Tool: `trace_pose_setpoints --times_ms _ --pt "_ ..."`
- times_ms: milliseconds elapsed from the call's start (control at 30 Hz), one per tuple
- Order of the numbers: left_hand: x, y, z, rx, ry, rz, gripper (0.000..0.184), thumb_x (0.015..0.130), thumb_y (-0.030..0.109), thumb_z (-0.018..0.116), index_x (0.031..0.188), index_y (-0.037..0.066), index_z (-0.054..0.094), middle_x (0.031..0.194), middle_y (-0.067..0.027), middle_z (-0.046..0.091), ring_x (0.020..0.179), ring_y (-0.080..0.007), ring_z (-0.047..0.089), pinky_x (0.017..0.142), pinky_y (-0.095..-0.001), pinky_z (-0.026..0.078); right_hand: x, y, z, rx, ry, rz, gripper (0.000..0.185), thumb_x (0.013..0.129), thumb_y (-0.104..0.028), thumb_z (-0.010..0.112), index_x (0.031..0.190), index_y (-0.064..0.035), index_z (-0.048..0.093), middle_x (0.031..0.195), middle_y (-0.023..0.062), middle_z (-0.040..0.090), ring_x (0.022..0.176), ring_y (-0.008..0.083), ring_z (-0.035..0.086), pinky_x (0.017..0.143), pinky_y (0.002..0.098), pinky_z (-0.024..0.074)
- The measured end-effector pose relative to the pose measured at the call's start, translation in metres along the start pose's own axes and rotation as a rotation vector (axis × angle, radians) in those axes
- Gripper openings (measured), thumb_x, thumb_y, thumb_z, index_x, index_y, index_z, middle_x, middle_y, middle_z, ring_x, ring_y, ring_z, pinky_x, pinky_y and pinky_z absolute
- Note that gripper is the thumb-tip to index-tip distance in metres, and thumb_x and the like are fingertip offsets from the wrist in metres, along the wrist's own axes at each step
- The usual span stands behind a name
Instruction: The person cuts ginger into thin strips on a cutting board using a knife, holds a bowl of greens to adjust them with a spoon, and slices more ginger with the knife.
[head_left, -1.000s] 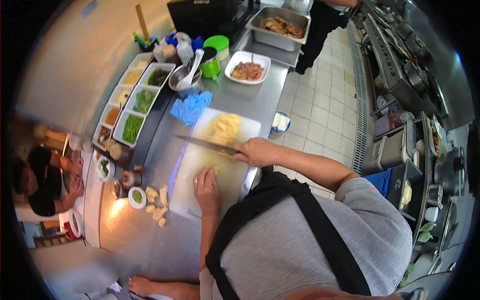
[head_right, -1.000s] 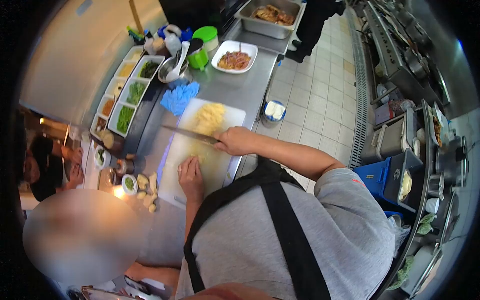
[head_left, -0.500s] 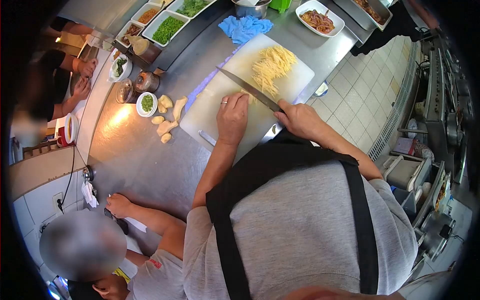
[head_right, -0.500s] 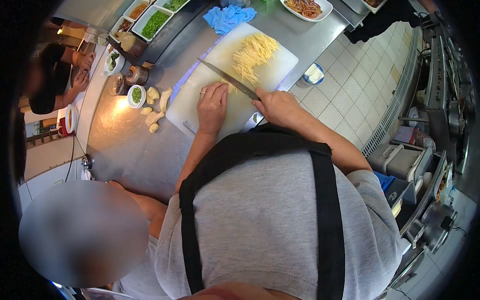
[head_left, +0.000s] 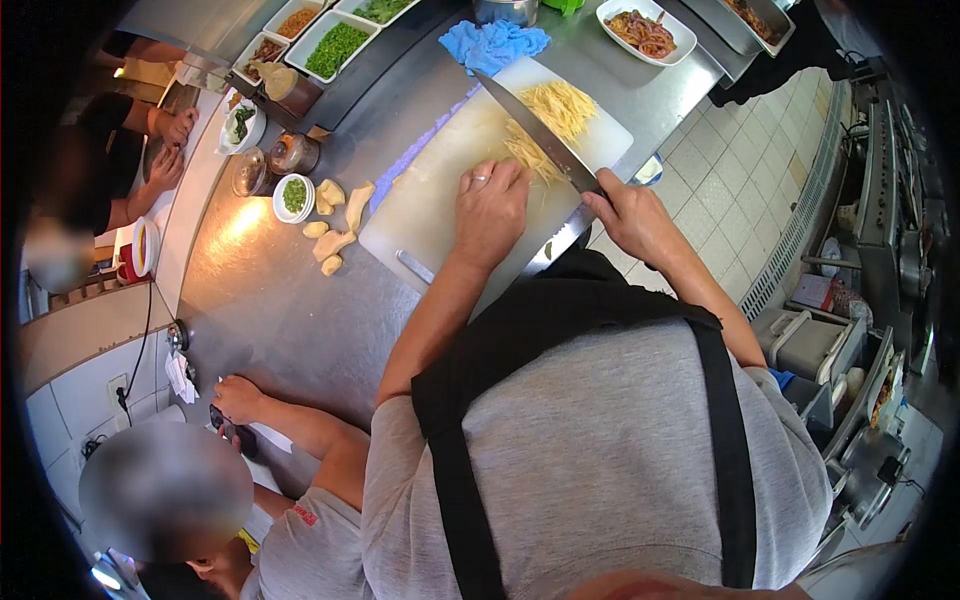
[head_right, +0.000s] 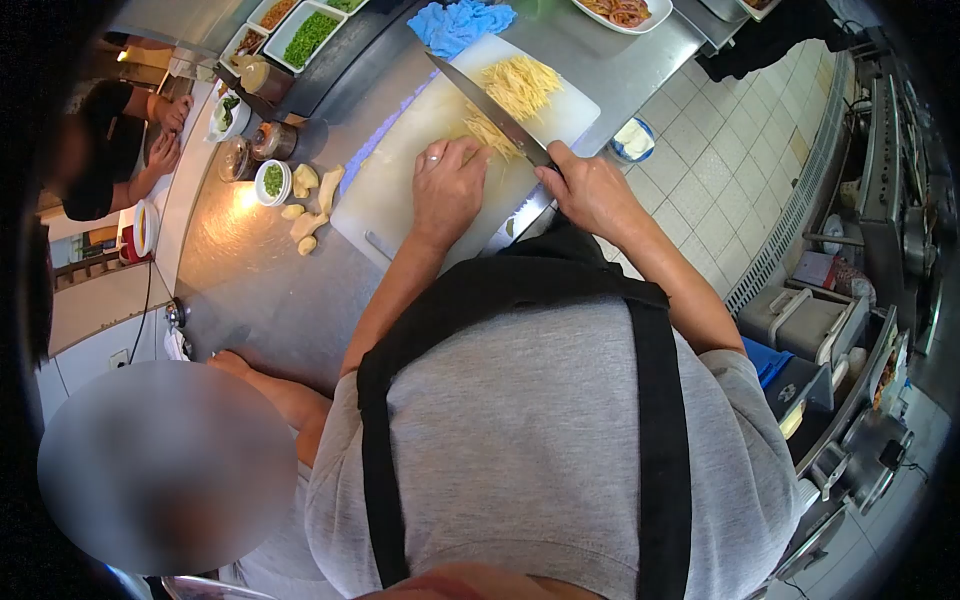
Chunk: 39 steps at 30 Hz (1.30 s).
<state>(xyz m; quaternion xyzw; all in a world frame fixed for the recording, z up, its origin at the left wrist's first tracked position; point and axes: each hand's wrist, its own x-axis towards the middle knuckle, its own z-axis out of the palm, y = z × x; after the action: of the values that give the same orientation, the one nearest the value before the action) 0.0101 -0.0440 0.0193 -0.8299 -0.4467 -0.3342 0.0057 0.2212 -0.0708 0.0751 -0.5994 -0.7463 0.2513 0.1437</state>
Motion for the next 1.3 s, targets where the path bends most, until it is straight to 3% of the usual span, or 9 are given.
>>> trace_pose_setpoints --times_ms 267,500,700,933,1300 --pt "-0.018 -0.016 -0.015 -0.126 0.122 -0.209 0.012 0.079 0.006 0.066 0.09 0.003 0.067 0.096 -0.007 0.064 0.087 -0.0269 0.06 0.077 -0.0367 0.05 -0.017 -0.003 0.004 -0.027 -0.099 -0.033 0.026 0.095 -0.027 0.054 0.093 -0.0018 0.048 0.067 0.026 0.058 0.069 0.0456 0.059 0.06 0.0507 0.0448" --pt "-0.026 -0.019 -0.006 -0.138 0.097 -0.169 0.011 0.078 0.006 0.069 0.089 0.004 0.068 0.094 -0.007 0.065 0.088 -0.0265 0.06 0.079 -0.0359 0.049 -0.02 0.017 0.021 0.145 -0.178 -0.046 0.028 0.093 -0.028 0.055 0.099 -0.0011 0.052 0.069 0.0268 0.061 0.07 0.0448 0.061 0.063 0.0515 0.0481" --pt "-0.027 -0.019 -0.003 -0.125 0.122 -0.159 0.011 0.077 0.005 0.069 0.089 0.004 0.068 0.094 -0.0071 0.065 0.088 -0.0264 0.061 0.079 -0.0358 0.05 -0.008 0.008 0.005 -0.159 -0.049 -0.085 0.024 0.093 -0.027 0.055 0.097 -0.0039 0.047 0.069 0.0225 0.061 0.068 0.0437 0.061 0.06 0.0508 0.0476" --pt "-0.025 -0.02 0.0 -0.105 0.136 -0.171 0.013 0.077 0.003 0.069 0.09 0.003 0.068 0.095 -0.008 0.066 0.088 -0.0255 0.062 0.08 -0.0351 0.05 0.005 -0.013 0.027 -0.302 -0.092 -0.22 0.022 0.091 -0.028 0.054 0.093 -0.0065 0.048 0.064 0.0171 0.063 0.063 0.0376 0.064 0.056 0.0493 0.0495" --pt "-0.025 -0.022 0.001 -0.096 0.134 -0.146 0.014 0.076 0.001 0.068 0.089 0.003 0.069 0.095 -0.0077 0.067 0.09 -0.0247 0.062 0.08 -0.0342 0.051 0.017 -0.042 0.006 -0.398 -0.225 -0.243 0.021 0.092 -0.023 0.052 0.094 -0.0037 0.047 0.063 0.017 0.063 0.062 0.0379 0.065 0.054 0.0496 0.05"
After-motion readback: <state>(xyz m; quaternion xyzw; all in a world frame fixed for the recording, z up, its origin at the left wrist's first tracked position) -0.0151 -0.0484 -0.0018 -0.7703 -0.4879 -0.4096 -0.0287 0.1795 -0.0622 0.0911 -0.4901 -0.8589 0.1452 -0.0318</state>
